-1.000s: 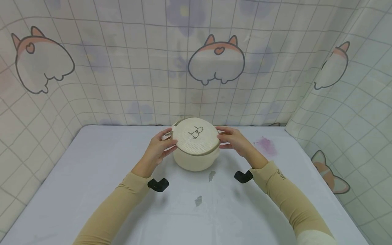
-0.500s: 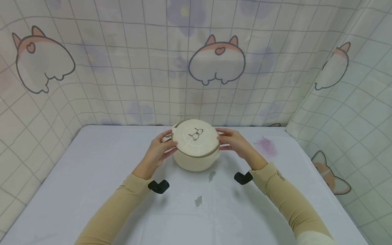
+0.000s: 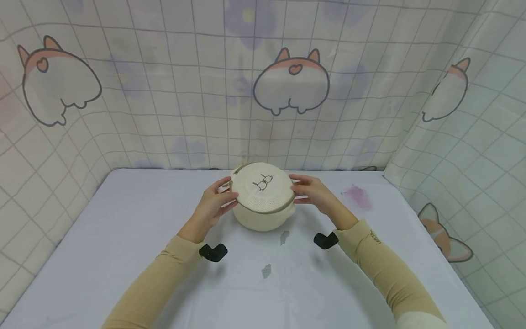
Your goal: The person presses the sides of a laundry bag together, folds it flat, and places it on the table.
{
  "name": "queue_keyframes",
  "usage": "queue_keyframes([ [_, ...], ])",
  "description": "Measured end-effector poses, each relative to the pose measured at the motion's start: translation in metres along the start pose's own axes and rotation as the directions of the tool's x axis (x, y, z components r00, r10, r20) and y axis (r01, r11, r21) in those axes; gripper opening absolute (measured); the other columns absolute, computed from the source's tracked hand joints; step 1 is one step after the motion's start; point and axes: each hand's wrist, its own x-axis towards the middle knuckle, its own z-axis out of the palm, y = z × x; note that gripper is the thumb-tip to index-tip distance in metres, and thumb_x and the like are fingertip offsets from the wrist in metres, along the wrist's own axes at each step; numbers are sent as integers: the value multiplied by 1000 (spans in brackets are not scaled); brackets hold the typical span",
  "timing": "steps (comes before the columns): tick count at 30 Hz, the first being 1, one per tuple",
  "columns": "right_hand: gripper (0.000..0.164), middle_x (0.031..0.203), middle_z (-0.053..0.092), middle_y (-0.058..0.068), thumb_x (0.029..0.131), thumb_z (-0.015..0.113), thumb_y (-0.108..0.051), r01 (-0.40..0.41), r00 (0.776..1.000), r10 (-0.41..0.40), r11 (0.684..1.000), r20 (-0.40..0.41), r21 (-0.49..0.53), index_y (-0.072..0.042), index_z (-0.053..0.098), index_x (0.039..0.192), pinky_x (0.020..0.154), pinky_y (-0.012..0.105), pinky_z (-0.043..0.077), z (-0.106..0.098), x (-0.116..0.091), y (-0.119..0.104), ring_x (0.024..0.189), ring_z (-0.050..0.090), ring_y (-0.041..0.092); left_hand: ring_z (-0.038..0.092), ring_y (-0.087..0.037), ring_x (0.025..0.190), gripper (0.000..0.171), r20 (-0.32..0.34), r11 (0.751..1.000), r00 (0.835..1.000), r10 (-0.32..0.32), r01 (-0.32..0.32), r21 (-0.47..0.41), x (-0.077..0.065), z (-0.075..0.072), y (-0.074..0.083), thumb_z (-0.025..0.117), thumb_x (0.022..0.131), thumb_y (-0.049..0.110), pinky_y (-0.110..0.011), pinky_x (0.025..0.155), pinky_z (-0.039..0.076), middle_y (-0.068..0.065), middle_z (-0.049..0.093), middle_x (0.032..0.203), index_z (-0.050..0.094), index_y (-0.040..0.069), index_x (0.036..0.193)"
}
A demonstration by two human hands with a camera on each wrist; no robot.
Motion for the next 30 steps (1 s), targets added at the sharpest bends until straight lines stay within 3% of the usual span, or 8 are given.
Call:
queue_keyframes([
  [12,56,144,52,24,104,58,-10,0,1000,0,1000,1,1,-1,40,156,94,40,57,2,2,4,98,64,16,65,-10,88,72,-3,1000,1000,5,-5,-8,1,-1,-5,60,97,-11,-25,86,58,-24,38,152,33,9,161],
  [30,56,138,54,22,103,59,-8,-7,1000,7,1000,-2,19,-2,41,156,88,34,59,4,5,10,95,65,15,65,-11,87,73,-18,1000,1000,0,0,-5,3,-3,-12,61,96,-11,-25,86,58,-24,39,151,35,10,160],
])
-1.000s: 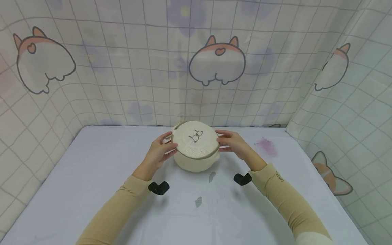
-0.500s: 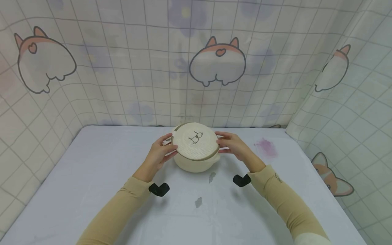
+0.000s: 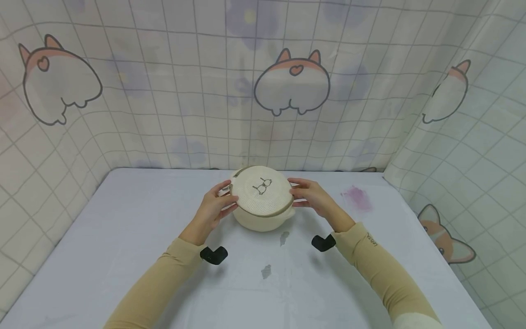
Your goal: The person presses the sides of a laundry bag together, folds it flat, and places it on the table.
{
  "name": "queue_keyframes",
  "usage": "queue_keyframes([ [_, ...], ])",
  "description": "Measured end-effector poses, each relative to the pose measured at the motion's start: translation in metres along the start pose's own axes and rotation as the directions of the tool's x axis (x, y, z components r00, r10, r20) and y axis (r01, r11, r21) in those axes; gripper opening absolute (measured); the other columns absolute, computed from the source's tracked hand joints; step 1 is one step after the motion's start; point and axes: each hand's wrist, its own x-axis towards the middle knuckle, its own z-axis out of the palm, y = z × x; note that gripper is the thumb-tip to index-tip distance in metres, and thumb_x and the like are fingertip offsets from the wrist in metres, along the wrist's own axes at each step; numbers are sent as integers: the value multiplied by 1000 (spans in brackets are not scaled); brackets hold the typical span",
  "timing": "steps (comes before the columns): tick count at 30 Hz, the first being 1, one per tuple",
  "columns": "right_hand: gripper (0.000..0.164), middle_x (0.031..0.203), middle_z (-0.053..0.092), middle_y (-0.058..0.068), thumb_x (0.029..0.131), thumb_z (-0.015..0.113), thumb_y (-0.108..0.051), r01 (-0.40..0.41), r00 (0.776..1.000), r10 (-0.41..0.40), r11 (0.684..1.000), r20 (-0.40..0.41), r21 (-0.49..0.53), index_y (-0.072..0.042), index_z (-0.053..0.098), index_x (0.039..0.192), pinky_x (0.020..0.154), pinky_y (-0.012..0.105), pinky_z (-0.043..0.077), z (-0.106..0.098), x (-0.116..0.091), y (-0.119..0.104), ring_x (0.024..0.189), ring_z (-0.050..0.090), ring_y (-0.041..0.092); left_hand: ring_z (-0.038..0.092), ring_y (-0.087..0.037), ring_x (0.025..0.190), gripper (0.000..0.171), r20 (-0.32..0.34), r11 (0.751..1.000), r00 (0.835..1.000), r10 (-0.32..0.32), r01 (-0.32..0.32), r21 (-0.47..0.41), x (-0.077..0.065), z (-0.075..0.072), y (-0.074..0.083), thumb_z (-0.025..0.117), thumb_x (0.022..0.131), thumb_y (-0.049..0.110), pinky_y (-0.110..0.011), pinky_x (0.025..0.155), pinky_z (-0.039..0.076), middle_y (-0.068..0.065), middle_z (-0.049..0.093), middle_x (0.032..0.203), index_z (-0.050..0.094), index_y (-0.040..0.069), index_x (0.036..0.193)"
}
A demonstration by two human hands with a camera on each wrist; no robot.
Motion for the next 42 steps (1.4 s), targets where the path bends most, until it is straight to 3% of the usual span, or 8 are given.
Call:
queue_keyframes([
  [27,54,138,57,22,104,59,-10,-42,999,42,999,-32,-10,-5,44,155,85,31,60,4,7,8,97,66,17,64,-10,89,71,-8,1000,1000,-9,9,-2,5,-4,-7,59,96,-12,-26,85,59,-20,44,141,35,10,159],
  [42,54,140,56,21,104,60,-11,-51,998,51,999,-22,0,-6,44,155,85,32,60,4,7,14,99,65,19,63,-13,93,71,-21,1000,1000,-18,18,6,5,-7,-17,59,96,-13,-27,86,59,-22,42,145,36,10,159],
])
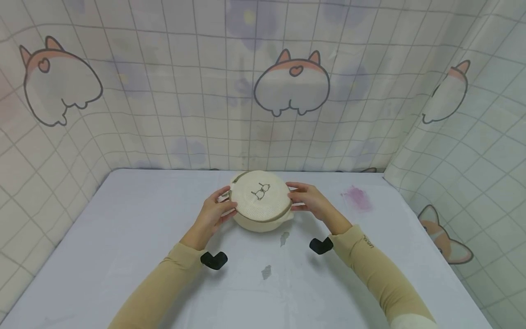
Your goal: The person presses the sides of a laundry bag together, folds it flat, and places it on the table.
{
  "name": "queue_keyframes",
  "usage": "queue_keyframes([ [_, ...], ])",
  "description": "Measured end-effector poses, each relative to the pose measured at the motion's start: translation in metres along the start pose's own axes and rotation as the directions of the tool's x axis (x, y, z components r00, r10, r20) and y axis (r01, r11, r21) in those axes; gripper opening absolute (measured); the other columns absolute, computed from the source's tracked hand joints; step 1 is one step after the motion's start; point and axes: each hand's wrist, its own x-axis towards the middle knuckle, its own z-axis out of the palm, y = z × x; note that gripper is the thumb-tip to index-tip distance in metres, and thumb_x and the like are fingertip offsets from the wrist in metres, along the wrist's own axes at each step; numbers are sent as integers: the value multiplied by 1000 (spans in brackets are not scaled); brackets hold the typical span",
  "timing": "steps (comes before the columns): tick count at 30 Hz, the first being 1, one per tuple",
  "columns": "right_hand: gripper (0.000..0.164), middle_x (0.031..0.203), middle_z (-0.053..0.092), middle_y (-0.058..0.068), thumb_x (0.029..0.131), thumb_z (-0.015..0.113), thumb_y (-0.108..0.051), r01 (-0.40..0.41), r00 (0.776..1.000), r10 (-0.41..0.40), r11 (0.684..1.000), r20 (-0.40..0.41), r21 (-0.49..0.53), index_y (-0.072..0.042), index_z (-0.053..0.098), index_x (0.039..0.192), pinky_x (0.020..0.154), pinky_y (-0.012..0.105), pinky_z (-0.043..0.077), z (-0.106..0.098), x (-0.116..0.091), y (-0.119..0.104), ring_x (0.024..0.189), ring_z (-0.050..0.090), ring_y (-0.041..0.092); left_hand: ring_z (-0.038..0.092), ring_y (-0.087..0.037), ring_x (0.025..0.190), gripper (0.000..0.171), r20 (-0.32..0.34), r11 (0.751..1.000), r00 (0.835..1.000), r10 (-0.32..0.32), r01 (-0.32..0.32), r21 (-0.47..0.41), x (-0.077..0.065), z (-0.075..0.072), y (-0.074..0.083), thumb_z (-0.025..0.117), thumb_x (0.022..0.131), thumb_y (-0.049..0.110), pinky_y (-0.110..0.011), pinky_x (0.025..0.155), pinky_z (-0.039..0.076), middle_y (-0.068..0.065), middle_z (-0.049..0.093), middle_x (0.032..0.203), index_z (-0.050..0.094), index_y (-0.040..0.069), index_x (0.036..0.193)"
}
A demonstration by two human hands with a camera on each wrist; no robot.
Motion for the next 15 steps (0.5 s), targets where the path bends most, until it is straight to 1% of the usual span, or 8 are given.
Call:
queue_keyframes([
  [6,54,139,57,21,103,61,-11,-11,1000,11,1000,-3,-3,-7,45,155,85,32,60,1,0,0,103,65,22,63,-13,93,71,-6,1000,1000,3,-3,-1,-2,-1,-3,59,95,-14,-28,85,59,-21,42,143,37,9,159],
  [15,55,138,55,22,104,60,-9,0,1000,0,1000,20,-10,-3,43,155,85,31,60,2,-2,3,97,65,17,62,-17,99,70,-20,1000,1000,1,0,26,-4,-1,-6,60,95,-13,-29,88,58,-23,42,146,38,9,158],
])
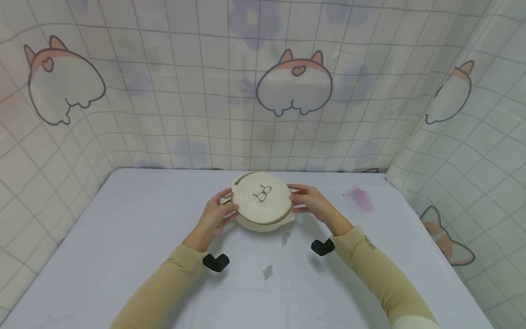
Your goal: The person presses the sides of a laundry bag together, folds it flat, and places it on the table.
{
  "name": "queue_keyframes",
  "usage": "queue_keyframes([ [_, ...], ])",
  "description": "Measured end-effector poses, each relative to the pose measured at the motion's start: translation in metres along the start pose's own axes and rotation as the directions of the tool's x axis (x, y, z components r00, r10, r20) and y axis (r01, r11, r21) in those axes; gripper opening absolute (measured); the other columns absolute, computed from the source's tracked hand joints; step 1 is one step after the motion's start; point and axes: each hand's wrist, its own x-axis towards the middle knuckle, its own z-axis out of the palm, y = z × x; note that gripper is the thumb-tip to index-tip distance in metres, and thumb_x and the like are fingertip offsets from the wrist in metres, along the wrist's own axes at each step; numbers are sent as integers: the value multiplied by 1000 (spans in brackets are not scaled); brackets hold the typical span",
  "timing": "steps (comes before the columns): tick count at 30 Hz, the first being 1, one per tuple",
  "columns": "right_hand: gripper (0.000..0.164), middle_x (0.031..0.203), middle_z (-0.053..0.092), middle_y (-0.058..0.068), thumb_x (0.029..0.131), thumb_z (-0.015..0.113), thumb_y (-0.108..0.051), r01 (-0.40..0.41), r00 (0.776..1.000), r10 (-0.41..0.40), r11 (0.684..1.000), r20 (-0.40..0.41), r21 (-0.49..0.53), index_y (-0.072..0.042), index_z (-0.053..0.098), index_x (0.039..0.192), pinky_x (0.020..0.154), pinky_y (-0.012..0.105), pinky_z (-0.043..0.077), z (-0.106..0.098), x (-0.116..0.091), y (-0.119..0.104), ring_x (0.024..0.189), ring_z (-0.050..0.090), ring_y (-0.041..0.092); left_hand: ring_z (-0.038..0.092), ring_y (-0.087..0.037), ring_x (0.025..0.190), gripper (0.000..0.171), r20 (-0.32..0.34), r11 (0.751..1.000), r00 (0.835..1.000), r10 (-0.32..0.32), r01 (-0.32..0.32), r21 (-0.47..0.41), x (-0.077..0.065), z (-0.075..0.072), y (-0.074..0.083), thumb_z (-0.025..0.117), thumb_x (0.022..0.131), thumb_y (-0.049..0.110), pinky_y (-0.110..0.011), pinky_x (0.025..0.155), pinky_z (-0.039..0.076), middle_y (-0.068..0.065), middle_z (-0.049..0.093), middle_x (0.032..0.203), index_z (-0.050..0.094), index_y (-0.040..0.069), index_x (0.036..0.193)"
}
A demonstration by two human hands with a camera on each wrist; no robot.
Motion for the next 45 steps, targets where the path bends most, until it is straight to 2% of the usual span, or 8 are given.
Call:
queue_keyframes([
  [12,54,138,55,22,104,60,-9,-6,1000,6,1000,-5,-12,-4,43,155,85,32,60,1,1,1,100,64,20,62,-15,94,70,-12,1000,1000,3,-3,-6,1,-1,-4,59,94,-13,-28,86,59,-22,42,145,39,9,158],
  [21,53,137,56,22,104,59,-9,-15,1000,15,1000,-10,-16,-5,44,155,86,33,60,3,3,4,101,65,20,61,-16,98,70,-28,1000,1000,-10,10,-3,3,0,-6,60,95,-13,-28,87,59,-22,42,145,40,11,157],
  [32,54,134,57,21,104,59,-7,-2,1000,2,1000,0,-6,-3,43,155,84,33,60,5,1,7,95,65,17,61,-16,94,70,-15,1000,1000,-14,14,4,0,-2,-7,59,95,-13,-27,84,59,-22,43,139,37,9,158],
  [45,53,134,56,21,104,57,-6,3,1000,-3,1000,4,4,-3,43,155,89,37,59,7,3,11,96,64,17,61,-17,94,71,-17,1000,1000,-14,15,21,-1,-4,-9,58,94,-14,-28,84,59,-24,42,145,38,8,158],
])
